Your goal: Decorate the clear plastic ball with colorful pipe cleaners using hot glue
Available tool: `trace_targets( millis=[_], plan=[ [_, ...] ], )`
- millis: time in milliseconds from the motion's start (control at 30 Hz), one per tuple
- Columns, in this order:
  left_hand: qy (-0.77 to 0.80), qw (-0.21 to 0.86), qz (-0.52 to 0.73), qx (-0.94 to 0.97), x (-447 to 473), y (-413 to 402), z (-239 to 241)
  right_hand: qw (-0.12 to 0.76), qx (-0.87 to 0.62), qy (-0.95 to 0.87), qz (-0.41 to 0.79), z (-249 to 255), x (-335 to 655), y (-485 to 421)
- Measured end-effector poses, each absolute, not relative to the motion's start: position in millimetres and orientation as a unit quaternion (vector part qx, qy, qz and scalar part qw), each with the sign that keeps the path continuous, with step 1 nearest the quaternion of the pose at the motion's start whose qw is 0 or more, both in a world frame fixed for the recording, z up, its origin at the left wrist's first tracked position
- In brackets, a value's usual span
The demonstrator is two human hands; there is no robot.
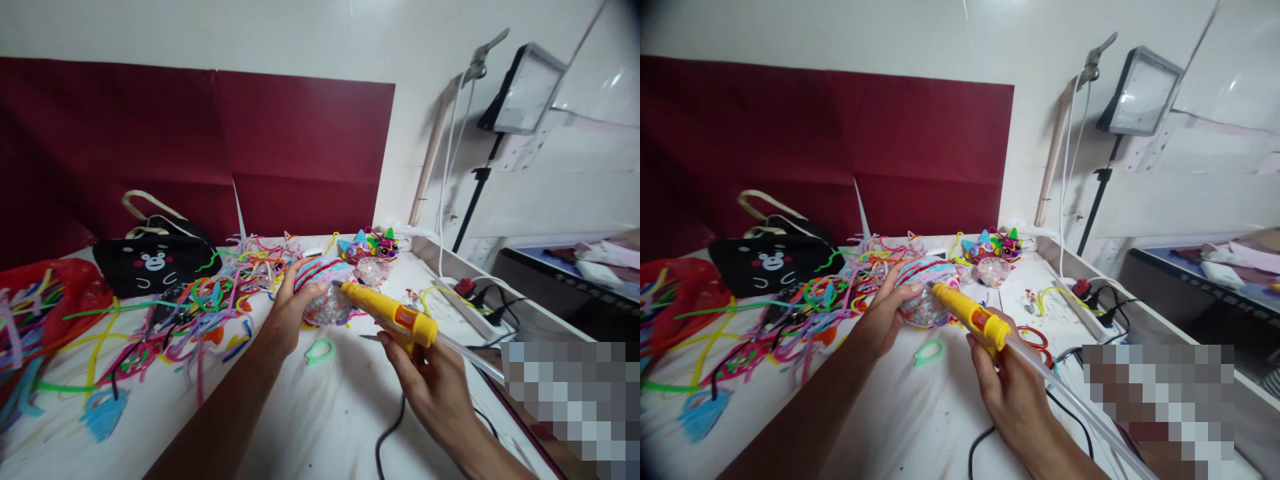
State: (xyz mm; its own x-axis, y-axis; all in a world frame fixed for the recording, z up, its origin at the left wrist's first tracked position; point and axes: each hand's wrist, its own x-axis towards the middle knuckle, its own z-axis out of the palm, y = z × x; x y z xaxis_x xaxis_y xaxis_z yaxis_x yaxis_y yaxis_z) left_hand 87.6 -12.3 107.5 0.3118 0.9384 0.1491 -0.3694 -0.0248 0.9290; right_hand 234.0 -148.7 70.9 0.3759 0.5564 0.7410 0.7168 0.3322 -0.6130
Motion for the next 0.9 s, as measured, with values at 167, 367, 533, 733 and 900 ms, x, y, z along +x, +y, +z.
trace_targets(
  millis=[167,367,533,733,900],
  plan=[
    [0.283,0.636,0.514,0.501,87.9,-12.0,105.4,0.602,-0.582,-0.543,-0.055,68.6,235.0,-150.3],
    [0.283,0.631,0.515,0.507,86.9,-11.7,106.2,0.602,-0.597,-0.524,-0.078,67.3,238.9,-150.1],
    [0.275,0.629,0.516,0.512,86.8,-10.8,105.6,0.608,-0.587,-0.530,-0.071,69.2,236.9,-149.8],
    [0.282,0.630,0.513,0.510,88.0,-10.4,103.0,0.584,-0.581,-0.560,-0.090,66.6,235.0,-151.2],
    [0.284,0.629,0.511,0.512,88.5,-12.0,103.9,0.590,-0.570,-0.567,-0.074,64.9,233.8,-150.2]
  ],
)
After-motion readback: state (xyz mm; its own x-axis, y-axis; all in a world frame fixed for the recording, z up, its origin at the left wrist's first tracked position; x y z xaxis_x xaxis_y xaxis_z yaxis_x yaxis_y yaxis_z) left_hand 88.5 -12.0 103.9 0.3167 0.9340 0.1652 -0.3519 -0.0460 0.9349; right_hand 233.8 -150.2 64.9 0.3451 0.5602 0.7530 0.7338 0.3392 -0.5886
